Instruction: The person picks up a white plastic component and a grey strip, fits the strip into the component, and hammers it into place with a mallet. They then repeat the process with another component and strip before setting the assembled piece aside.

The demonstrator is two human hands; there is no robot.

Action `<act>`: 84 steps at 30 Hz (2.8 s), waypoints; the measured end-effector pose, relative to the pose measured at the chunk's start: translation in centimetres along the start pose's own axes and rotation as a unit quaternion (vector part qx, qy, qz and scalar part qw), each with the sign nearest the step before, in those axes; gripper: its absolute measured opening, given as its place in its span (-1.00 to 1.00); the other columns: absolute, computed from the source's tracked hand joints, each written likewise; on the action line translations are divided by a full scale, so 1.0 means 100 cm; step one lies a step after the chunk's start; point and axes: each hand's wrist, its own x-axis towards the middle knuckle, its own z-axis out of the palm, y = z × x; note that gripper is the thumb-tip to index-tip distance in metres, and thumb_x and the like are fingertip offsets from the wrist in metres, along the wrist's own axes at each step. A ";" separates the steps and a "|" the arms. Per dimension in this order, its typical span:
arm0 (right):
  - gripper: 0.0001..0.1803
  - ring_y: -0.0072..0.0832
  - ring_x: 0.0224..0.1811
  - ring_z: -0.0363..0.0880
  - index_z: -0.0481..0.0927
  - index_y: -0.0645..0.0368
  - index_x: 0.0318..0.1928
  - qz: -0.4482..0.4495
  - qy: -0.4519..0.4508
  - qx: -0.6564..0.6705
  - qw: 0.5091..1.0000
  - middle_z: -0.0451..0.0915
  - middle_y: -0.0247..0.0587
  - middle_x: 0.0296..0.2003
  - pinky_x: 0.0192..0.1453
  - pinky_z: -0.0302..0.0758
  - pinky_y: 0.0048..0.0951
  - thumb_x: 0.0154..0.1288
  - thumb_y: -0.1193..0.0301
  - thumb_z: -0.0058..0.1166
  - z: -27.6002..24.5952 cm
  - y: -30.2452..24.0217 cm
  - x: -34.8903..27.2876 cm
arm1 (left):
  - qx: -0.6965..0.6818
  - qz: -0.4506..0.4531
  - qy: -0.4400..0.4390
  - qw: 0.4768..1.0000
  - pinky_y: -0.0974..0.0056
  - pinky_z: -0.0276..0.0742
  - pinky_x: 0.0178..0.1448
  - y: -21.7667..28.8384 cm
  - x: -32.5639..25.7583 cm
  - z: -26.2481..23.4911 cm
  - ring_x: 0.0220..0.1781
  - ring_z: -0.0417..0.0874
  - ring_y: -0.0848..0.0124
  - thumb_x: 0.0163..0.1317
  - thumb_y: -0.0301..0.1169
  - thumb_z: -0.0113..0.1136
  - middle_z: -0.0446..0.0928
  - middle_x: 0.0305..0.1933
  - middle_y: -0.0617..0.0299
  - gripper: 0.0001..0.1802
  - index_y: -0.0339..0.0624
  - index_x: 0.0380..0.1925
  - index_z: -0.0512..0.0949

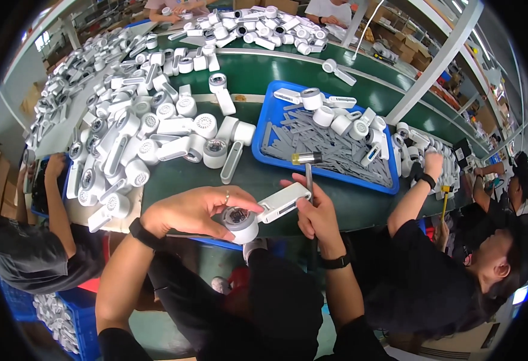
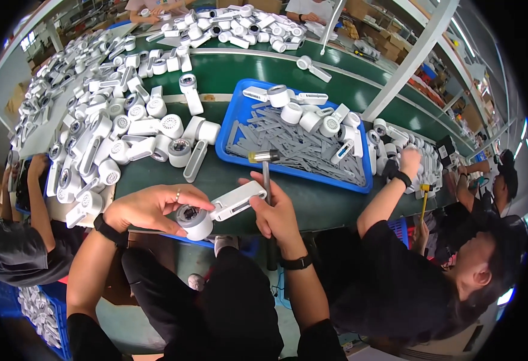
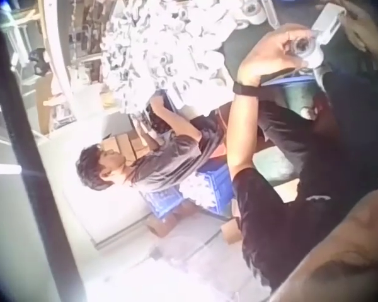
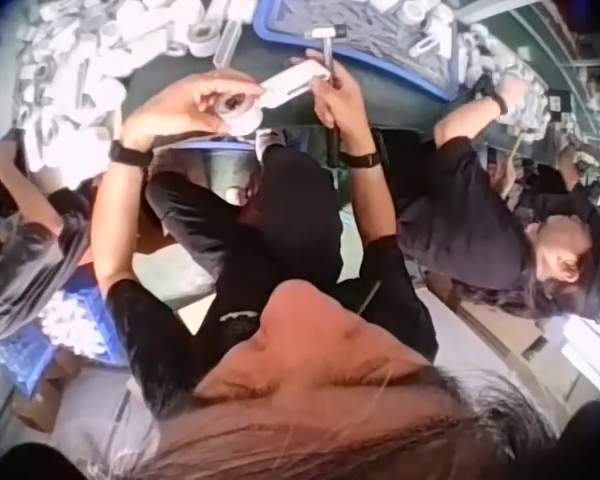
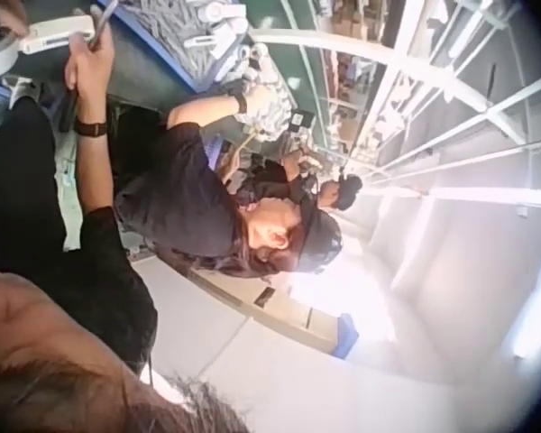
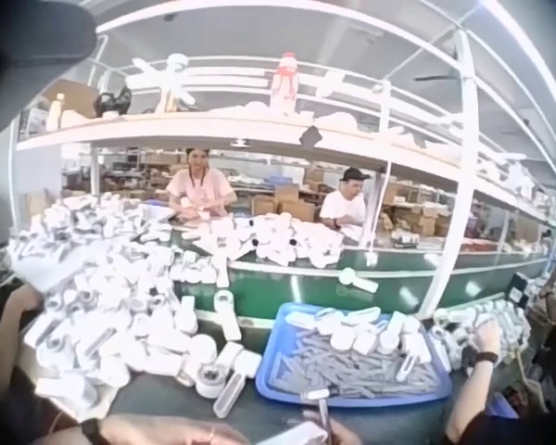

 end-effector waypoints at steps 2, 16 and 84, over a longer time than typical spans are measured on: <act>-0.50 -0.75 -0.78 0.23 0.36 0.29 0.40 0.018 -0.007 -0.009 1.000 0.62 0.01 0.21 -0.75 0.18 -0.66 0.52 0.52 0.05 0.001 -0.001 -0.002 | -0.006 -0.004 0.002 1.000 0.27 0.28 0.53 -0.006 -0.003 -0.004 0.45 0.40 0.31 0.06 -0.77 0.44 0.41 0.38 0.19 -0.19 -0.12 0.37 0.52; -0.58 -0.71 -0.82 0.28 0.58 0.33 -0.07 0.070 0.134 -0.172 0.973 0.72 -0.16 -0.41 -0.77 0.16 -0.60 0.50 0.15 0.23 0.010 0.022 -0.003 | -0.299 0.010 0.225 0.927 0.23 0.40 0.49 -0.084 -0.005 0.006 0.40 0.52 0.36 0.48 -0.43 0.22 0.48 0.41 0.11 -0.42 -0.26 0.45 0.36; -0.79 -0.75 -0.76 0.35 0.65 0.20 0.04 0.028 0.175 -0.116 0.977 0.55 -0.40 -0.63 -0.69 0.21 -0.61 0.57 0.37 0.08 -0.066 0.015 0.003 | -0.080 -0.018 0.377 0.923 0.35 0.61 -0.08 -0.021 0.225 -0.105 -0.19 0.60 0.42 0.33 -0.32 0.25 0.61 -0.11 0.13 -0.77 -0.29 -0.20 0.57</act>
